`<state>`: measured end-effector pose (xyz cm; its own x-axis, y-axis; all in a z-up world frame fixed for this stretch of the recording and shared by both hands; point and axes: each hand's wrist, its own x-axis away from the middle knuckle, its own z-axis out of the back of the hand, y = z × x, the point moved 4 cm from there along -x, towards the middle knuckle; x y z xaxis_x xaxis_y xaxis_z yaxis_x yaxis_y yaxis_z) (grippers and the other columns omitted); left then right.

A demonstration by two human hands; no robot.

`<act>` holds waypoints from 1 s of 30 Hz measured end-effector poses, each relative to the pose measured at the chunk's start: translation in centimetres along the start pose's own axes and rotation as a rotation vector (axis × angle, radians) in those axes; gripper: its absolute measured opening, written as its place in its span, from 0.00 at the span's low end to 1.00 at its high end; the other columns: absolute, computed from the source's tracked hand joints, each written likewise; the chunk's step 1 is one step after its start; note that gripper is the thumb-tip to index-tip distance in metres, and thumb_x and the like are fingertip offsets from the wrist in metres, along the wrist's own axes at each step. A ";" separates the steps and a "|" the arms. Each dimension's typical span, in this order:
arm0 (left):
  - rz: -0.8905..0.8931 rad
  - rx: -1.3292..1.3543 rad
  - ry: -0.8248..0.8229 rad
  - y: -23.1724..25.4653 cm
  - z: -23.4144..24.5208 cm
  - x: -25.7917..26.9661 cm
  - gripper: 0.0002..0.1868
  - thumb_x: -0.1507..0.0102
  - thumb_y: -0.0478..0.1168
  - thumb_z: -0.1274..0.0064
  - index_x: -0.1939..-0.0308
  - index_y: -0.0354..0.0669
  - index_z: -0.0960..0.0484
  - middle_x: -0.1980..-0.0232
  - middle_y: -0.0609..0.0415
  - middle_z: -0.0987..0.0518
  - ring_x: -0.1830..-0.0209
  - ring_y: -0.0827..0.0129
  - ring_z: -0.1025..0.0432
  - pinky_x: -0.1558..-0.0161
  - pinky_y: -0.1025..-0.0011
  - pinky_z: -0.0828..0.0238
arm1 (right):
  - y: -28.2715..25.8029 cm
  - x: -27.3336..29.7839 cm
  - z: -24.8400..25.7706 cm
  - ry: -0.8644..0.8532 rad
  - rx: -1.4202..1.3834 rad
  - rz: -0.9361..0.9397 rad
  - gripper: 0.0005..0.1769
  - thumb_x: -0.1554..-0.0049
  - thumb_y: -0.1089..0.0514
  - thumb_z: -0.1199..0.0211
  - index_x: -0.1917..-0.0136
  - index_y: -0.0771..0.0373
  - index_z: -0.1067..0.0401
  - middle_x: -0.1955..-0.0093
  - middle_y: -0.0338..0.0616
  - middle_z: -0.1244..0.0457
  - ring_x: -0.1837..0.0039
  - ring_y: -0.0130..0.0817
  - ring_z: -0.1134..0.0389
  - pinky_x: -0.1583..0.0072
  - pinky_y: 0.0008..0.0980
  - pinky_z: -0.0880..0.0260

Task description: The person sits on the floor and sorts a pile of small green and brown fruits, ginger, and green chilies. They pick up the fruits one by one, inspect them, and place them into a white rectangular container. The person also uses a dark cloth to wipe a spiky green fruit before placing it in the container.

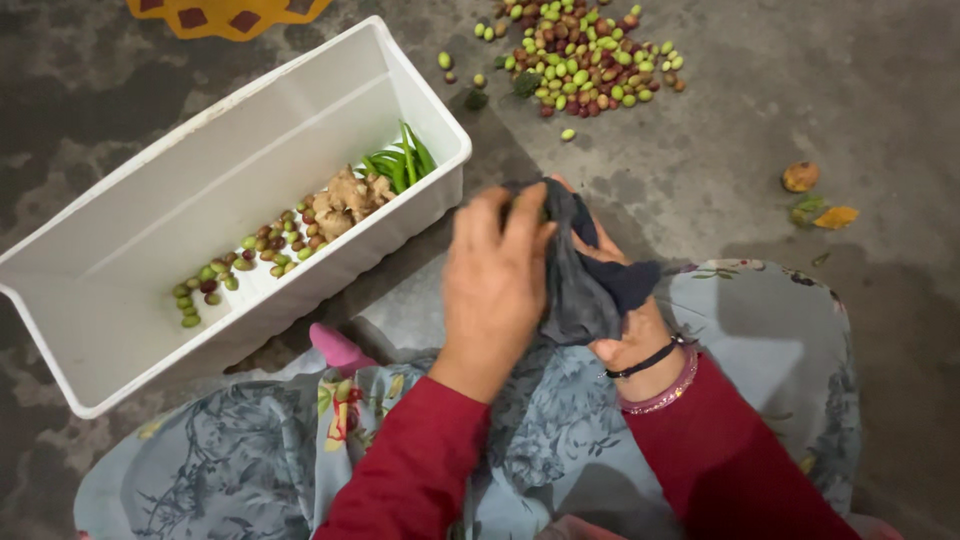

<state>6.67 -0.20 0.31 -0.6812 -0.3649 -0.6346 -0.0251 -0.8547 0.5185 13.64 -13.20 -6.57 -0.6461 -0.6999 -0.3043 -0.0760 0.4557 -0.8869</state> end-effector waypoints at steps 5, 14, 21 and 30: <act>0.027 0.034 -0.079 0.5 -1.0 0.0 0.19 0.34 0.41 0.43 0.42 0.37 0.22 0.47 0.44 0.25 0.48 0.48 0.29 0.46 0.56 0.30 | -0.3 1.0 -0.6 0.012 -0.124 -0.084 0.63 0.51 0.43 0.21 0.16 0.63 0.53 0.19 0.48 0.49 0.19 0.40 0.47 0.19 0.39 0.49; 0.073 0.127 -0.151 1.1 -3.7 1.5 0.17 0.35 0.37 0.44 0.44 0.33 0.22 0.47 0.39 0.24 0.47 0.43 0.30 0.46 0.54 0.32 | 6.0 1.6 3.7 0.377 -0.426 -0.231 0.31 0.36 0.52 0.42 0.22 0.57 0.41 0.24 0.42 0.41 0.26 0.33 0.37 0.27 0.35 0.35; 0.147 0.324 -0.255 2.0 -3.9 2.1 0.14 0.37 0.36 0.43 0.48 0.34 0.19 0.53 0.41 0.21 0.54 0.43 0.26 0.53 0.55 0.30 | 7.8 -1.1 6.5 0.493 -0.755 -0.309 0.18 0.30 0.51 0.46 0.34 0.64 0.30 0.40 0.50 0.31 0.42 0.41 0.28 0.42 0.38 0.25; 0.813 1.394 -0.292 -3.1 -4.4 1.4 0.17 0.25 0.43 0.57 0.42 0.36 0.20 0.59 0.54 0.20 0.66 0.72 0.25 0.61 0.70 0.23 | 4.7 -3.0 5.8 0.336 -0.278 -0.090 0.24 0.26 0.46 0.50 0.28 0.67 0.34 0.33 0.50 0.36 0.36 0.43 0.34 0.39 0.40 0.30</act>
<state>9.02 0.28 -4.76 -0.9471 -0.3092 0.0859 -0.1036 0.5479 0.8301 19.62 -12.19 -11.85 -0.8351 -0.5469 -0.0589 -0.3153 0.5637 -0.7634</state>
